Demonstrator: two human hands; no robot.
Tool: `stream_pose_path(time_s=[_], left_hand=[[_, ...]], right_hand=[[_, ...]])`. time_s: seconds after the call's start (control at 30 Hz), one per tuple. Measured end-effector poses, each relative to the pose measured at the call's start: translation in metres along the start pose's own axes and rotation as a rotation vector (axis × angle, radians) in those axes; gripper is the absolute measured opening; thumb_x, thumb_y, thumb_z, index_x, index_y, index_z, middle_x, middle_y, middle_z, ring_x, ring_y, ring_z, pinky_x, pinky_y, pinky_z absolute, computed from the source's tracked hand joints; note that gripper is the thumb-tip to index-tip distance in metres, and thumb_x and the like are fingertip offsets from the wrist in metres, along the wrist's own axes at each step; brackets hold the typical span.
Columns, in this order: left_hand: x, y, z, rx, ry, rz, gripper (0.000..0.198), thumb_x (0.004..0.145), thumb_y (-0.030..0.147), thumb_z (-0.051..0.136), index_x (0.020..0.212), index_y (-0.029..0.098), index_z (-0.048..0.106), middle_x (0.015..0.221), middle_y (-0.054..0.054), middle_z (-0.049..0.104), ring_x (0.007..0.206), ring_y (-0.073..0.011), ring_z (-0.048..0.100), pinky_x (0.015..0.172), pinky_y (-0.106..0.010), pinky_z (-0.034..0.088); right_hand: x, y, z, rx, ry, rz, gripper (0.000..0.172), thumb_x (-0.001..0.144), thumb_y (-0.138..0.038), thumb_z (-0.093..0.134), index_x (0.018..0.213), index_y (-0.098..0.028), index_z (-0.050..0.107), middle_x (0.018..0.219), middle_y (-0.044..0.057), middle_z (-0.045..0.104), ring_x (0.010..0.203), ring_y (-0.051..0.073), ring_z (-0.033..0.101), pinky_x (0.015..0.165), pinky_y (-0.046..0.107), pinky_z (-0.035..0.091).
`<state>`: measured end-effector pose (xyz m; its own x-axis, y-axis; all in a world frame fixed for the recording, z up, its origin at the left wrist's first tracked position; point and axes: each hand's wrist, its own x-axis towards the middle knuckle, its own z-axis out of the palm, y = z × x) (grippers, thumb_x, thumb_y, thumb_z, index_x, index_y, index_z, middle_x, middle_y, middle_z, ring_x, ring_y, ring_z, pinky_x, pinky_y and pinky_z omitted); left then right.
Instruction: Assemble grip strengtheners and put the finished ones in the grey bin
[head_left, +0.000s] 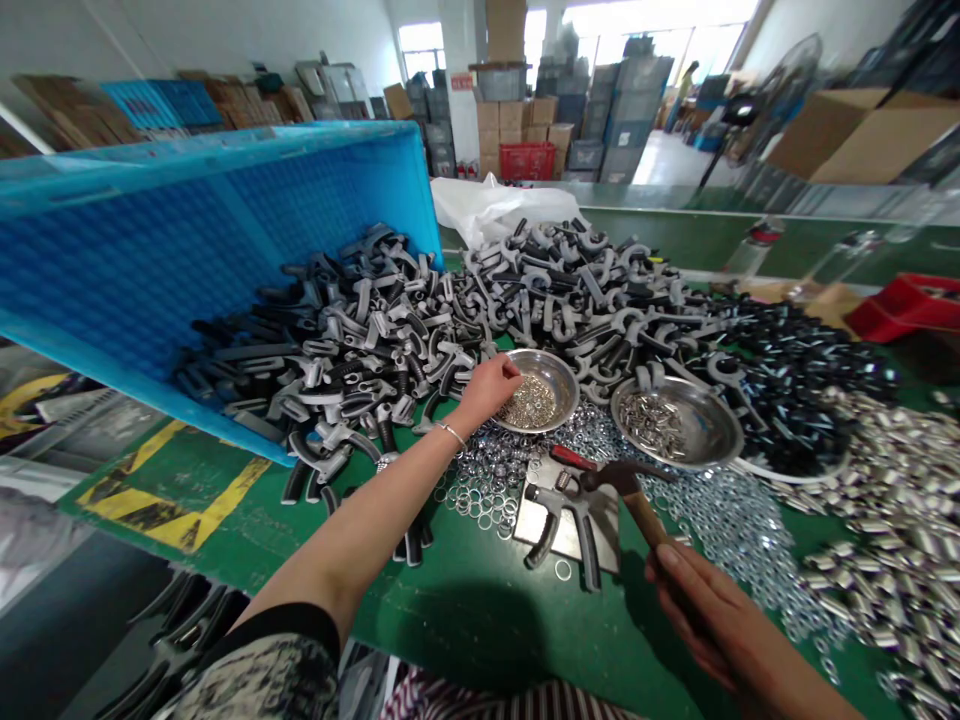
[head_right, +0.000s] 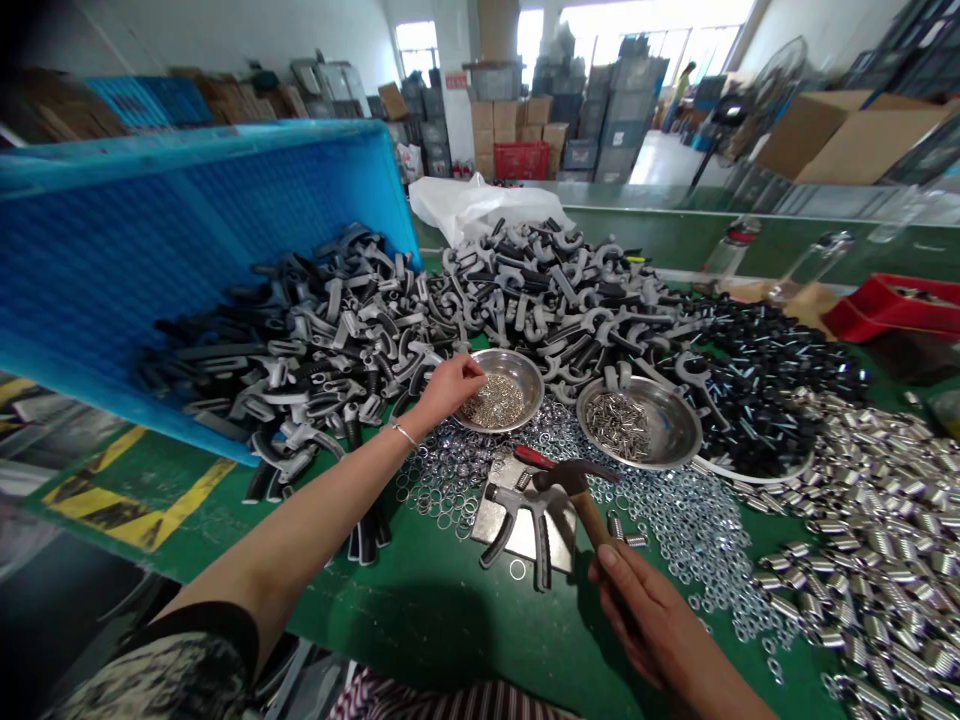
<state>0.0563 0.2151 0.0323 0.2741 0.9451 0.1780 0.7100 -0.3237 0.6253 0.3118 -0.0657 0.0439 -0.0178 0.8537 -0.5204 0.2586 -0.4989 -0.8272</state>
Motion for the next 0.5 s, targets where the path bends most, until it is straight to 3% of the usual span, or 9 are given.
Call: stream_pose_path(time_s=[0.1,0.2,0.27,0.37,0.43,0.5], left_hand=[[0.002,0.001,0.006,-0.021,0.006,0.041,0.011,0.087,0.02,0.058,0.091,0.014,0.067,0.089,-0.006,0.072,0.081,-0.0174,0.065,0.079,-0.028,0.049],[0.004,0.0,0.012,-0.024,-0.011,0.088,0.013,0.088,0.022,0.06,0.086,0.014,0.07,0.09,-0.007,0.072,0.086,-0.0194,0.064,0.085,-0.031,0.047],[0.004,-0.001,0.015,-0.031,-0.028,0.105,0.014,0.088,0.024,0.063,0.083,0.015,0.072,0.089,-0.007,0.072,0.087,-0.02,0.063,0.088,-0.031,0.046],[0.006,-0.002,0.016,-0.058,-0.034,0.092,0.017,0.087,0.028,0.064,0.082,0.015,0.073,0.088,-0.006,0.073,0.086,-0.0198,0.063,0.086,-0.03,0.046],[0.007,-0.002,0.013,-0.089,-0.02,0.06,0.021,0.088,0.031,0.062,0.084,0.014,0.074,0.086,-0.006,0.073,0.084,-0.0193,0.064,0.081,-0.029,0.047],[0.004,0.0,0.007,-0.128,-0.01,0.027,0.026,0.09,0.034,0.058,0.087,0.012,0.074,0.082,-0.005,0.073,0.078,-0.0182,0.064,0.076,-0.028,0.048]], right_hand=[[-0.005,0.018,0.015,0.246,0.049,0.127,0.043,0.089,-0.068,0.045,0.09,-0.025,0.049,0.055,-0.01,0.041,0.035,0.005,0.019,0.03,0.017,0.019],[-0.003,0.033,0.022,0.332,0.111,0.151,0.042,0.085,-0.068,0.053,0.088,-0.026,0.048,0.055,-0.011,0.038,0.035,0.005,0.02,0.03,0.017,0.019],[0.002,0.036,0.018,0.22,0.154,0.076,0.041,0.084,-0.067,0.054,0.087,-0.026,0.051,0.056,-0.008,0.044,0.038,0.009,0.034,0.034,0.02,0.032],[0.01,0.032,0.01,-0.106,0.157,-0.127,0.036,0.087,-0.059,0.054,0.085,-0.024,0.057,0.068,0.0,0.061,0.063,0.019,0.059,0.06,0.029,0.049],[0.014,0.028,0.007,-0.287,0.114,-0.203,0.034,0.091,-0.056,0.049,0.088,-0.023,0.059,0.077,0.004,0.066,0.076,0.024,0.064,0.072,0.034,0.049],[0.016,0.029,0.008,-0.37,0.081,-0.212,0.035,0.094,-0.054,0.043,0.093,-0.023,0.058,0.081,0.006,0.069,0.079,0.026,0.066,0.075,0.037,0.048]])
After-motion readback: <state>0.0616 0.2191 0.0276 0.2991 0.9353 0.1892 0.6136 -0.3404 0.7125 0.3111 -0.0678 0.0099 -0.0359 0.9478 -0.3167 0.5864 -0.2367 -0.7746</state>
